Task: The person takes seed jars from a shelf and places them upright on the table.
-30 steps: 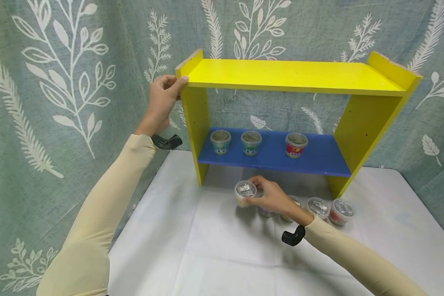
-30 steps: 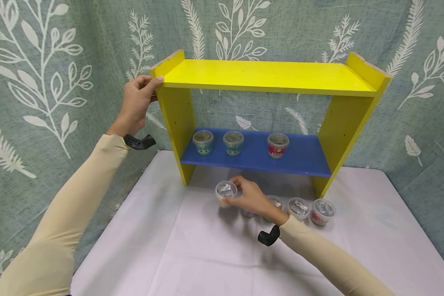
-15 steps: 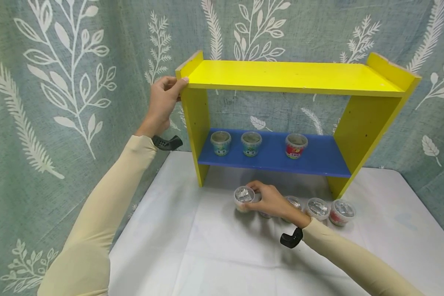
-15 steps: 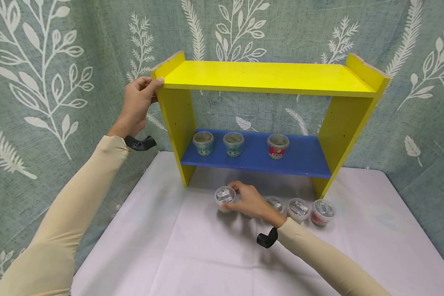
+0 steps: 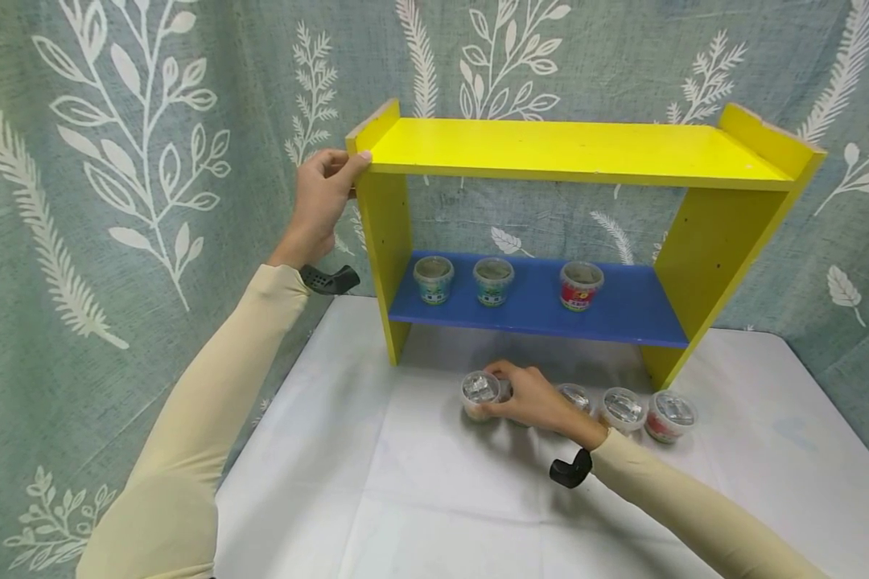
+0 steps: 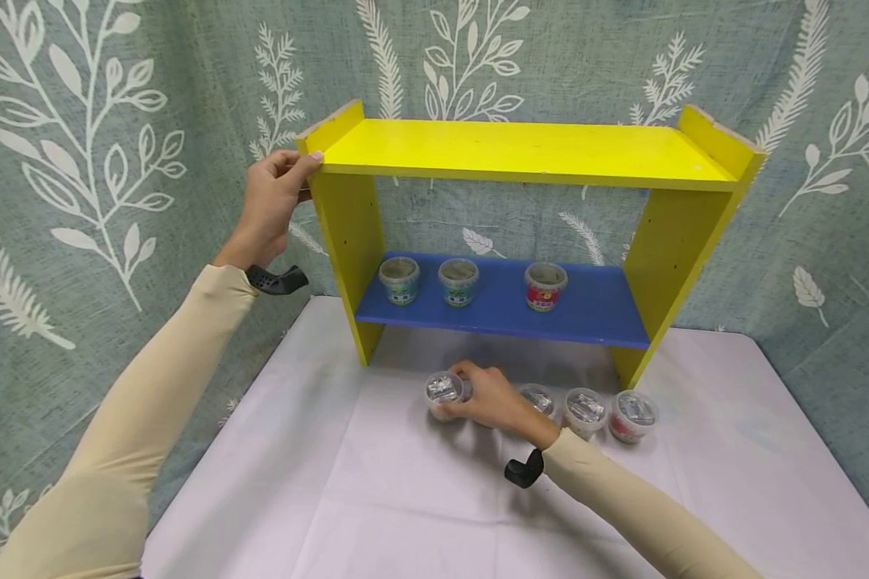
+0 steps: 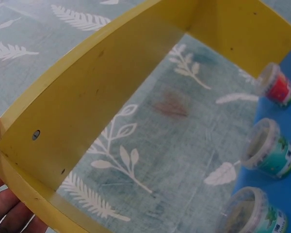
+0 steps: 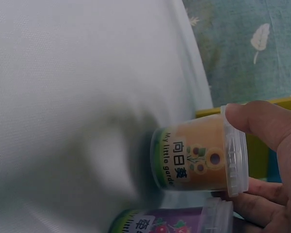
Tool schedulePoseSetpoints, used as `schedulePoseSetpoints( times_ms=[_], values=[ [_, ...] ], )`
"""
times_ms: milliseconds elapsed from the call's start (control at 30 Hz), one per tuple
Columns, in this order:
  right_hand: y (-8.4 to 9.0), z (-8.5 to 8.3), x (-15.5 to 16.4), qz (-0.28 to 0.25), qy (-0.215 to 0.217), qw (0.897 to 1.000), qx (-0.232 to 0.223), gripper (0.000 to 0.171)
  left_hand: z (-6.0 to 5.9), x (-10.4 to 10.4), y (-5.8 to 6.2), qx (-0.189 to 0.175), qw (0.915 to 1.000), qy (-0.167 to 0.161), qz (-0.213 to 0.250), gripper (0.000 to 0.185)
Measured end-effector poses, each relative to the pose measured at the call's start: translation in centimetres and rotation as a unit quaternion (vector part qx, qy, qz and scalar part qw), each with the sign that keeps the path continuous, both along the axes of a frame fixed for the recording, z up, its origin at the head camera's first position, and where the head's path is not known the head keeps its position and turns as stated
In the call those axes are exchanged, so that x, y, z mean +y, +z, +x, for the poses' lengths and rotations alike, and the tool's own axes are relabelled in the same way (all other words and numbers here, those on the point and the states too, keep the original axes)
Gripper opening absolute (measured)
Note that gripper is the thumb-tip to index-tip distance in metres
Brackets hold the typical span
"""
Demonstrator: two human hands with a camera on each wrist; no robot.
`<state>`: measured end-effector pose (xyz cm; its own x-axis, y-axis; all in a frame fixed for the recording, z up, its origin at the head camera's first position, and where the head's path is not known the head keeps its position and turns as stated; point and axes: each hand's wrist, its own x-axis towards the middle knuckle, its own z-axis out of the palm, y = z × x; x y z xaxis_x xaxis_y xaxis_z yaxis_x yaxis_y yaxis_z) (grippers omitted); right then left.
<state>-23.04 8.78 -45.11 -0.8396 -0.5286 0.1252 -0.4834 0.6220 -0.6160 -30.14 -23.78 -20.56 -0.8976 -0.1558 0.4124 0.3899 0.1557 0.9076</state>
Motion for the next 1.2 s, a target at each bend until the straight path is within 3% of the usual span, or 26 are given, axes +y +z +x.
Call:
schedulePoseSetpoints(
  times_ms=[567, 933, 1200],
  values=[
    [-0.7, -0.2, 0.6, 0.04, 0.017, 0.997, 0.06, 0.063, 0.1, 0.2, 0.0, 0.008, 0.9999, 0.008, -0.001, 0.041],
    [2.5, -0.6, 2.6, -0.058, 0.033, 0.997, 0.026, 0.048, 0.2, 0.0, -0.1, 0.007, 0.9999, 0.009, 0.01, 0.038],
    [4.8, -1.0, 5.2, -0.08, -0.015, 0.996, 0.039, 0.043, 0.0, 0.4, -0.2, 0.002, 0.9999, 0.001, 0.011, 0.04]
  ],
)
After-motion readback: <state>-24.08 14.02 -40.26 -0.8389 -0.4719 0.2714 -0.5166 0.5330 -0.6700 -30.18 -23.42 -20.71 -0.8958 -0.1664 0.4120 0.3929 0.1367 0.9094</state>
